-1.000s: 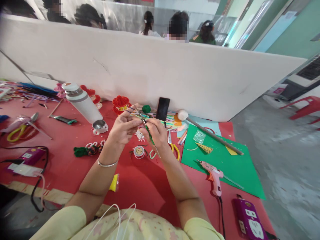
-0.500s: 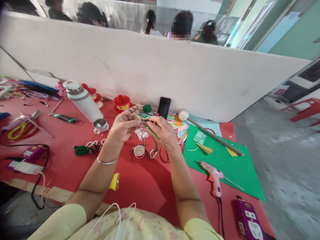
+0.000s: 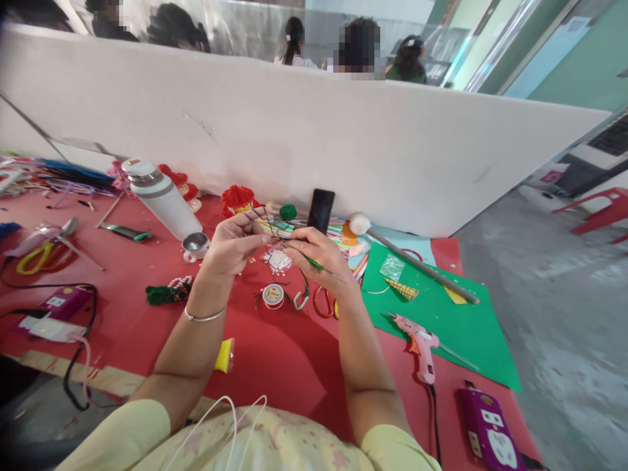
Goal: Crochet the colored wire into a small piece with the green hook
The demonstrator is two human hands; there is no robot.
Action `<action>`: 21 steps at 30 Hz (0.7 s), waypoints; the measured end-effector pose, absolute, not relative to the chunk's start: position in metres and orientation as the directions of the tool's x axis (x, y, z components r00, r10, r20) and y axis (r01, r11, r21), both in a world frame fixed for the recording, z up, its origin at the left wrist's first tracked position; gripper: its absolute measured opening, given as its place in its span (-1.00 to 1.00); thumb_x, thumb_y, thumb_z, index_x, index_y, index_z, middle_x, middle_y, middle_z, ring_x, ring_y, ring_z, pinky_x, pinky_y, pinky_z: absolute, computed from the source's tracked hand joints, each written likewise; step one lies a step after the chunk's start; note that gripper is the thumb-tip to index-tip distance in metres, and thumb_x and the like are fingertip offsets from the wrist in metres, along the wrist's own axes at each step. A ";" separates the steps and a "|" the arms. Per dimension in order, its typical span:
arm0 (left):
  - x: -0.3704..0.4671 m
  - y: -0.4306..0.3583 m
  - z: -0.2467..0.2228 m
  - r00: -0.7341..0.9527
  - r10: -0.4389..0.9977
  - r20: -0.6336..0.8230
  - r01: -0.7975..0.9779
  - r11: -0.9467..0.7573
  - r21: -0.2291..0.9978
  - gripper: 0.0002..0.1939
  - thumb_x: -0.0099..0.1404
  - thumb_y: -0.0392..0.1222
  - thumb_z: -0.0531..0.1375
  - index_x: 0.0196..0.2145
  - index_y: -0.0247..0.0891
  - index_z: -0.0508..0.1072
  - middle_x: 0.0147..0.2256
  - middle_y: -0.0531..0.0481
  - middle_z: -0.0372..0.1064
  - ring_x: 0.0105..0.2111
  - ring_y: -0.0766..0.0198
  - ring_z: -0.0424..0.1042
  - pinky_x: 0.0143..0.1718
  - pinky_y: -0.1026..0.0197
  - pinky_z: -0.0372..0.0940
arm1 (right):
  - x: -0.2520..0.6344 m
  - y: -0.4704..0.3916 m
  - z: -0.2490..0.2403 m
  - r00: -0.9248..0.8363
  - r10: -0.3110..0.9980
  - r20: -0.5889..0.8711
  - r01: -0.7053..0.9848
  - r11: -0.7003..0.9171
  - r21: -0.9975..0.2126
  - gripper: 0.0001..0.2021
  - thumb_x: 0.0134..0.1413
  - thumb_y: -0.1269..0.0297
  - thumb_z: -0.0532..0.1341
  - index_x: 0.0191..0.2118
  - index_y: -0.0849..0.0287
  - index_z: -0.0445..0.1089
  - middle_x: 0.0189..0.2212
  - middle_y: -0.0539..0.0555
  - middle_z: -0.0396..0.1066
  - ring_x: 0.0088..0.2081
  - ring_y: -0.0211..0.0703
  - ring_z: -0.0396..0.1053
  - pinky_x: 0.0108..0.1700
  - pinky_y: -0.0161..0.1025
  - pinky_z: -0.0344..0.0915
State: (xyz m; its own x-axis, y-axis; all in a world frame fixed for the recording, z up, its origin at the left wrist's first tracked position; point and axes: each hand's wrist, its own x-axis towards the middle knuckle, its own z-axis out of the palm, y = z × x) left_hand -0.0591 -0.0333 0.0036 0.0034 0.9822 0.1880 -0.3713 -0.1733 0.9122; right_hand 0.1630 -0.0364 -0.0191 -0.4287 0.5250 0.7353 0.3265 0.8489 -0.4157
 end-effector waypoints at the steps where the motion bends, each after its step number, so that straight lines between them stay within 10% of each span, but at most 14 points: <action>1: -0.060 -0.033 0.004 0.008 0.982 0.190 -0.377 -0.173 0.910 -0.52 -0.13 -0.41 0.49 -0.17 -0.23 0.71 -0.60 0.16 0.38 -0.64 0.43 0.21 -0.64 0.30 0.00 | 0.163 -0.037 -0.019 -0.419 0.536 0.733 0.311 0.843 -0.438 -0.80 0.44 0.23 0.30 0.05 -0.02 0.65 -0.01 0.13 0.62 -0.01 -0.08 0.62 0.02 -0.08 0.59; 13: -0.061 -0.040 0.012 0.067 0.978 0.198 -0.378 -0.159 0.912 -0.55 -0.12 -0.41 0.49 -0.19 -0.27 0.71 -0.61 0.15 0.36 -0.64 0.46 0.14 -0.65 0.32 -0.08 | 0.156 -0.044 -0.013 -0.280 0.751 0.598 0.174 0.652 -0.738 -0.64 0.49 0.06 0.23 -0.26 0.04 0.71 -0.19 0.11 0.66 -0.10 -0.05 0.63 -0.09 -0.11 0.57; 21: -0.061 -0.036 0.009 -0.016 0.974 0.224 -0.370 -0.214 0.904 -0.54 -0.10 -0.42 0.49 -0.17 -0.24 0.70 -0.62 0.22 0.25 -0.65 0.49 0.07 -0.66 0.31 -0.09 | 0.154 -0.050 -0.010 -0.381 0.602 0.702 0.329 0.797 -0.506 -0.79 0.48 0.19 0.25 -0.01 0.01 0.66 -0.02 0.13 0.63 0.00 -0.08 0.60 0.05 -0.09 0.55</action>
